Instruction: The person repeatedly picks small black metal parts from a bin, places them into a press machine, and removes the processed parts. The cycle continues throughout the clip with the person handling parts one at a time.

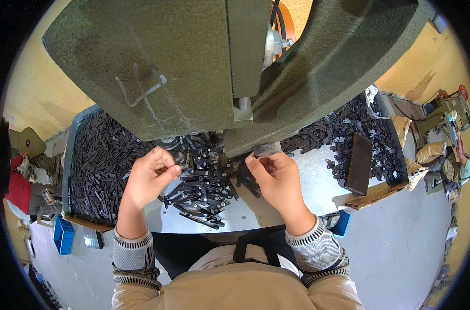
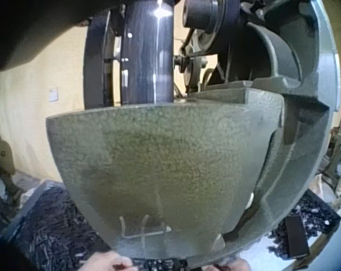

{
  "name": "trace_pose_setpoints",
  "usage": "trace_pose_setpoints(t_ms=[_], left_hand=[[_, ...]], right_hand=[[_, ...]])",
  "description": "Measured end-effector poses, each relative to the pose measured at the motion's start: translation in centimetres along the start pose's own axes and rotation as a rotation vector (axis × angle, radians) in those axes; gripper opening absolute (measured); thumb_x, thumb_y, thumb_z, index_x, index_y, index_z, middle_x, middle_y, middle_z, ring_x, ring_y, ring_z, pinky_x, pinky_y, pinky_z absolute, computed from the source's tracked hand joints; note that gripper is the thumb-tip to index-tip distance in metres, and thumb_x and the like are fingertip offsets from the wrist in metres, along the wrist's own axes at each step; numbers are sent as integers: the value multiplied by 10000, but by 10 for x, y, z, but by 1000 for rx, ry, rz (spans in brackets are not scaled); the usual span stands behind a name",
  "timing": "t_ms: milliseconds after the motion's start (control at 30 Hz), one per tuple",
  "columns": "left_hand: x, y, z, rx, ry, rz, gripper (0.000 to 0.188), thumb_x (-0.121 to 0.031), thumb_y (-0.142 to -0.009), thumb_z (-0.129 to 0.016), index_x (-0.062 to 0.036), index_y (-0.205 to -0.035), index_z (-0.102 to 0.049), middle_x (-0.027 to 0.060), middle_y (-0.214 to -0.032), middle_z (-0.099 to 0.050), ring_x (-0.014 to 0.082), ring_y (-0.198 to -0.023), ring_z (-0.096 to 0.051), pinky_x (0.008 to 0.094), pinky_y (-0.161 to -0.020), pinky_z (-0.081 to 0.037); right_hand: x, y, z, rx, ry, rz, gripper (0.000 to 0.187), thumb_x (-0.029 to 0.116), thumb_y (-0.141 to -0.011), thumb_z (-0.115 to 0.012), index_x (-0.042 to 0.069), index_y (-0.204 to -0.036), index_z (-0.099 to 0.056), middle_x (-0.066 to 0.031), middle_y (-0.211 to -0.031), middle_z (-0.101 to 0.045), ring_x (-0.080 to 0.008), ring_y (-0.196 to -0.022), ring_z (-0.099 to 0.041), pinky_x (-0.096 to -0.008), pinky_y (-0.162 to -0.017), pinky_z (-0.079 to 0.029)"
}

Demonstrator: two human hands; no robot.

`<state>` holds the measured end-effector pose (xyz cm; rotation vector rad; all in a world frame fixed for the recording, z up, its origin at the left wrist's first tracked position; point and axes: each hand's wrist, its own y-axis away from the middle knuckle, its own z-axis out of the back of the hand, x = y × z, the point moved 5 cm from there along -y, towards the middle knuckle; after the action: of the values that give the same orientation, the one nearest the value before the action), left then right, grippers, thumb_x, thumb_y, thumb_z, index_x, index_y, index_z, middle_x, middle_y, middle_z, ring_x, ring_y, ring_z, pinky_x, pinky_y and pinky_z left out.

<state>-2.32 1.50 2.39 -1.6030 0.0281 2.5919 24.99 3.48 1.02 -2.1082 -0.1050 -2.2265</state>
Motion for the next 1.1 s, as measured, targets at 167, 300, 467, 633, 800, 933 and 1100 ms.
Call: trace_pose_setpoints(t_ms=[167,300,467,633,800,933,1100], left_hand=[[-5,-21,-32,78,434,20,105,-17,-842,-726,-9,-831,-622,-11,-762,-606,59,-718,-540,208,-673,-443],[4,-27,-45,-34,456,125,148,-49,-842,-745,45,-918,-659,53,-851,-673,97,-741,-609,236,-696,-503],[10,-32,-48,-20,422,173,207,-76,-830,-765,63,-939,-657,91,-863,-690,111,-752,-627,244,-689,-520],[9,-31,-47,-38,219,169,193,-103,-851,-748,39,-947,-660,88,-846,-688,93,-718,-614,223,-630,-495],[19,-28,-41,30,517,272,122,-85,-898,-683,18,-955,-647,77,-787,-673,104,-632,-601,210,-579,-480],[26,-29,-43,27,523,275,108,-67,-897,-676,20,-952,-643,84,-784,-673,110,-632,-611,212,-572,-491],[25,-31,-43,34,512,296,159,-58,-894,-678,67,-980,-632,119,-794,-676,136,-637,-632,237,-574,-527]], right_hand=[[-2,-2,-15,86,-272,-170,144,102,-930,-638,-37,-964,-639,-88,-819,-685,-128,-683,-648,-235,-605,-536],[-8,-5,-27,137,-319,-206,173,114,-946,-620,-56,-953,-649,-101,-834,-692,-131,-691,-650,-240,-624,-544],[-18,-10,-36,175,-212,-243,188,126,-950,-614,-59,-964,-644,-97,-831,-692,-125,-695,-650,-237,-620,-539],[-16,-20,-47,163,-29,-196,148,105,-942,-607,-34,-988,-633,-79,-774,-669,-107,-630,-617,-232,-568,-508],[-12,-18,-34,194,166,-213,139,96,-931,-613,-26,-993,-638,-62,-740,-660,-95,-604,-605,-229,-555,-499],[3,3,17,42,188,-45,123,55,-900,-639,-14,-999,-657,-61,-764,-669,-104,-644,-627,-241,-585,-504],[9,37,65,7,497,127,148,-29,-810,-692,-16,-957,-679,-90,-875,-640,-145,-738,-635,-246,-655,-510]])
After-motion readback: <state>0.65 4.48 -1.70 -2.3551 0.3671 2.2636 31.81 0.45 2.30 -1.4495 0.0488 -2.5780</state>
